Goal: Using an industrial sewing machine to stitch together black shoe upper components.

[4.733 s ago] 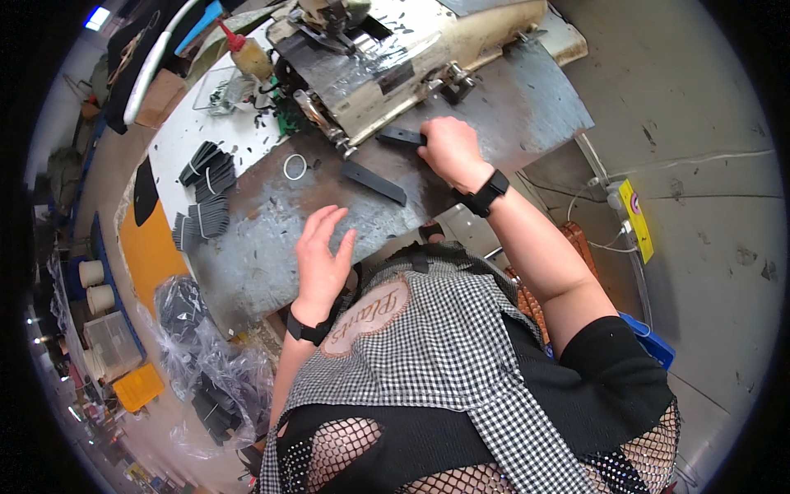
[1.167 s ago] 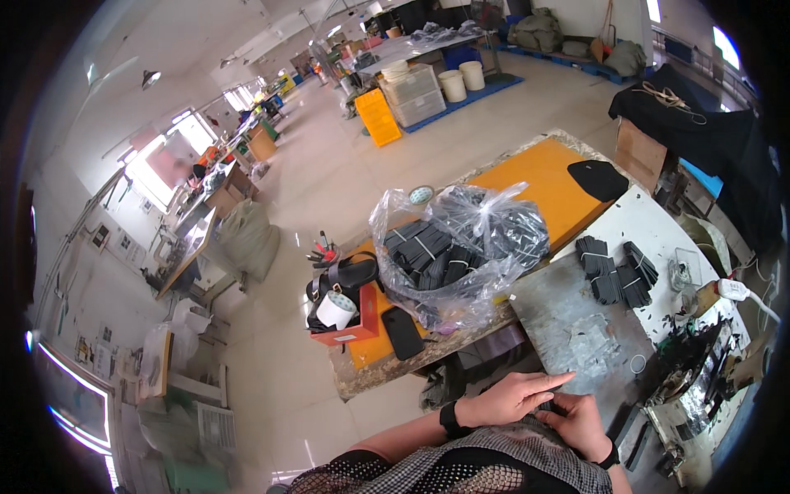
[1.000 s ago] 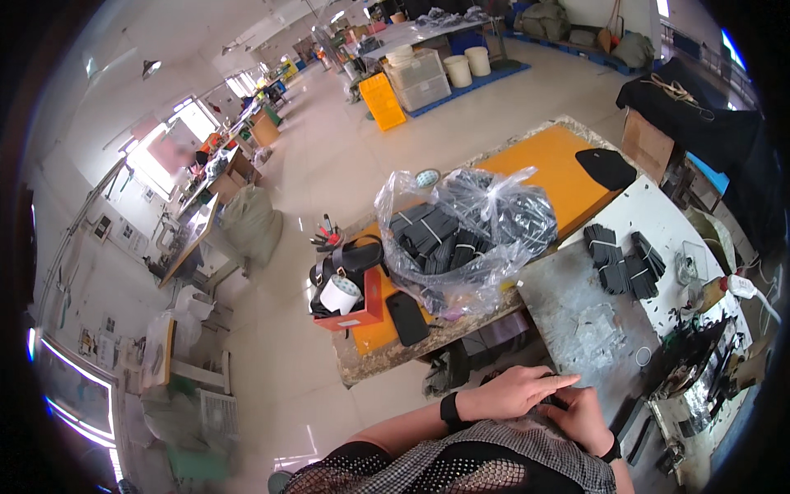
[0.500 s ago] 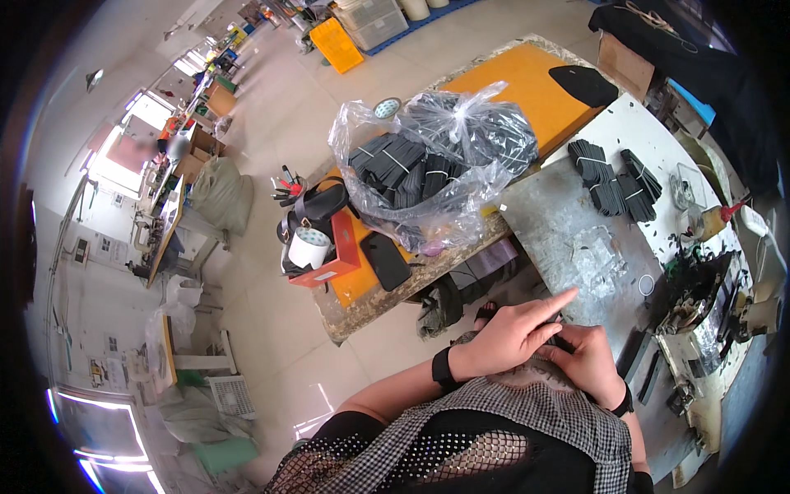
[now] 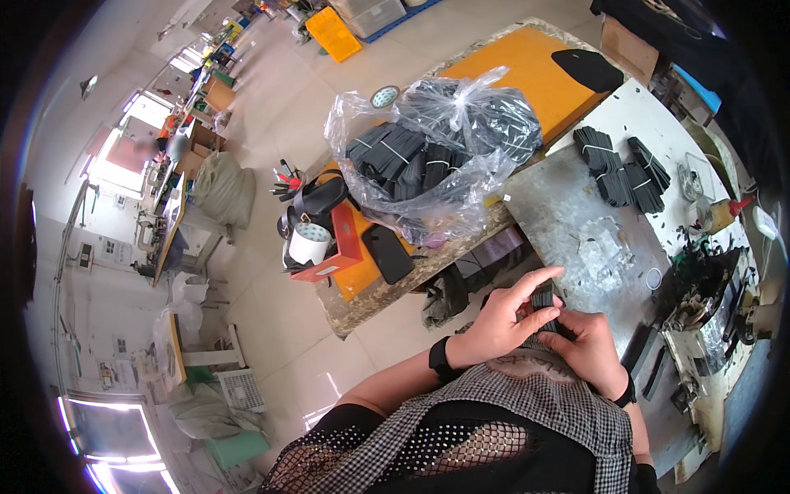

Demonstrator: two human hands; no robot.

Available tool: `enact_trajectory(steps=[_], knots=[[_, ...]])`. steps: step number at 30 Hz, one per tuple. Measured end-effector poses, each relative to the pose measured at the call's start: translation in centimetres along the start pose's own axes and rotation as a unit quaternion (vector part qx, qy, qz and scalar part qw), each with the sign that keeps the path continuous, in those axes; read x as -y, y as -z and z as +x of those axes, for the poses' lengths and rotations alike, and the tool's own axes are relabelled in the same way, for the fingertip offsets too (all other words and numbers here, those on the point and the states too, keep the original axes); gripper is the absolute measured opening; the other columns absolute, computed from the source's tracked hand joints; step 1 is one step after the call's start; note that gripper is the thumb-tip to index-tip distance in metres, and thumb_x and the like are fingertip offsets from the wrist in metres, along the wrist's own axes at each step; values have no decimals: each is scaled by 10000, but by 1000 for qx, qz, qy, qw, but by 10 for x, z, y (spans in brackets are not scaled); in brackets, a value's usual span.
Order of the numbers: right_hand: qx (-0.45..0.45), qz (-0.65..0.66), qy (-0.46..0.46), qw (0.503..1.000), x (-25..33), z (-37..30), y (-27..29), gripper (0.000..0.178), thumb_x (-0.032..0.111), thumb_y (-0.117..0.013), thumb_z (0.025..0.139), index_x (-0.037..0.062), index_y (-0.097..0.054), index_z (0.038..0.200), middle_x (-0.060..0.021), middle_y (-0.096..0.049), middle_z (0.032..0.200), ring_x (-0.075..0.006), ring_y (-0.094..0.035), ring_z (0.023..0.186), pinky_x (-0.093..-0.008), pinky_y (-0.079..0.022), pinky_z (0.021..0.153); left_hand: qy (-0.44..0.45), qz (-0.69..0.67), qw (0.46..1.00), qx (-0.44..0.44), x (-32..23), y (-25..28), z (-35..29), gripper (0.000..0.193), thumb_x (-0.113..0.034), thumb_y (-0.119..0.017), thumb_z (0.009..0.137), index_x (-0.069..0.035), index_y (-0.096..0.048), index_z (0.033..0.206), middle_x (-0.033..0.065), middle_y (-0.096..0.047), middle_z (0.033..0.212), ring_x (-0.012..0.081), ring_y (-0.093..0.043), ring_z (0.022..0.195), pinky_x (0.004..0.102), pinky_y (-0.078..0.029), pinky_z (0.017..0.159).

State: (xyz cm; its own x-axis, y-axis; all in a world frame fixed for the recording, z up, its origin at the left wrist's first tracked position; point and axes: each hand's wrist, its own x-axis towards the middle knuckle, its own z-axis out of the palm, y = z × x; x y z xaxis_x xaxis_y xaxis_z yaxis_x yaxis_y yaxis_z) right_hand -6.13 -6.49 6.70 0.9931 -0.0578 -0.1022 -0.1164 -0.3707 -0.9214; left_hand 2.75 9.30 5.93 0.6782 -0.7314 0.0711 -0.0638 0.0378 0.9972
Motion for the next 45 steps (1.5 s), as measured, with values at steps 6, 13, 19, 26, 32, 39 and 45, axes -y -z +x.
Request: enact_trajectory(steps=[6, 13, 19, 26, 32, 39, 45], knots=[[15, -21, -14, 1000, 4, 11, 1, 224, 50, -737, 703, -23, -645, 894, -172, -616, 692, -183, -578, 563, -304, -459, 570, -73, 44, 996, -18, -1, 8, 7, 414, -86, -594, 886, -68, -510, 1291, 78, -643, 944, 74, -578, 728, 220, -469, 630], [-4, -28, 0, 1000, 5, 7, -5, 208, 55, -727, 704, -19, -638, 876, -179, -600, 678, -174, -541, 553, -308, -454, 570, -91, 50, 994, -29, 0, 7, 5, 402, -91, -608, 877, -63, -533, 1271, 114, -648, 1071, 119, -614, 824, 260, -492, 726], [-7, -10, -11, 1000, 10, 2, -1, 212, 59, -751, 704, -29, -644, 866, -153, -593, 644, -118, -501, 541, -282, -440, 552, 3, -78, 997, -14, 3, -1, 2, 455, -96, -585, 909, -65, -446, 1342, 58, -629, 980, 77, -565, 864, 240, -475, 752], [11, 59, -20, 998, 6, 1, 8, 207, 20, -747, 712, -26, -662, 895, -98, -618, 659, -44, -518, 629, -252, -445, 571, 98, -222, 967, 71, 4, 9, 12, 323, -116, -603, 905, -1, -521, 1195, 21, -639, 994, 10, -510, 702, 177, -437, 607], [5, 52, -15, 999, 5, 3, 7, 192, 25, -743, 720, -29, -661, 885, -114, -652, 710, -75, -571, 636, -262, -458, 578, -40, 55, 997, 48, -4, 6, 13, 346, -112, -633, 871, 41, -547, 1169, 108, -657, 946, 134, -617, 746, 271, -496, 666], [53, -52, -4, 997, -7, -3, 9, 175, 59, -750, 696, -5, -672, 839, -147, -651, 713, -205, -611, 572, -299, -459, 552, -113, 296, 943, 104, -2, -7, 10, 407, -166, -611, 840, 20, -532, 1194, 174, -630, 840, 342, -622, 709, 383, -502, 632], [40, -57, -1, 998, -15, -7, 4, 172, 71, -756, 685, 6, -685, 829, -133, -653, 691, -189, -620, 574, -298, -461, 553, -101, 399, 899, 147, -6, -11, 12, 476, -158, -603, 841, -23, -451, 1271, 162, -601, 765, 338, -615, 665, 404, -494, 583]])
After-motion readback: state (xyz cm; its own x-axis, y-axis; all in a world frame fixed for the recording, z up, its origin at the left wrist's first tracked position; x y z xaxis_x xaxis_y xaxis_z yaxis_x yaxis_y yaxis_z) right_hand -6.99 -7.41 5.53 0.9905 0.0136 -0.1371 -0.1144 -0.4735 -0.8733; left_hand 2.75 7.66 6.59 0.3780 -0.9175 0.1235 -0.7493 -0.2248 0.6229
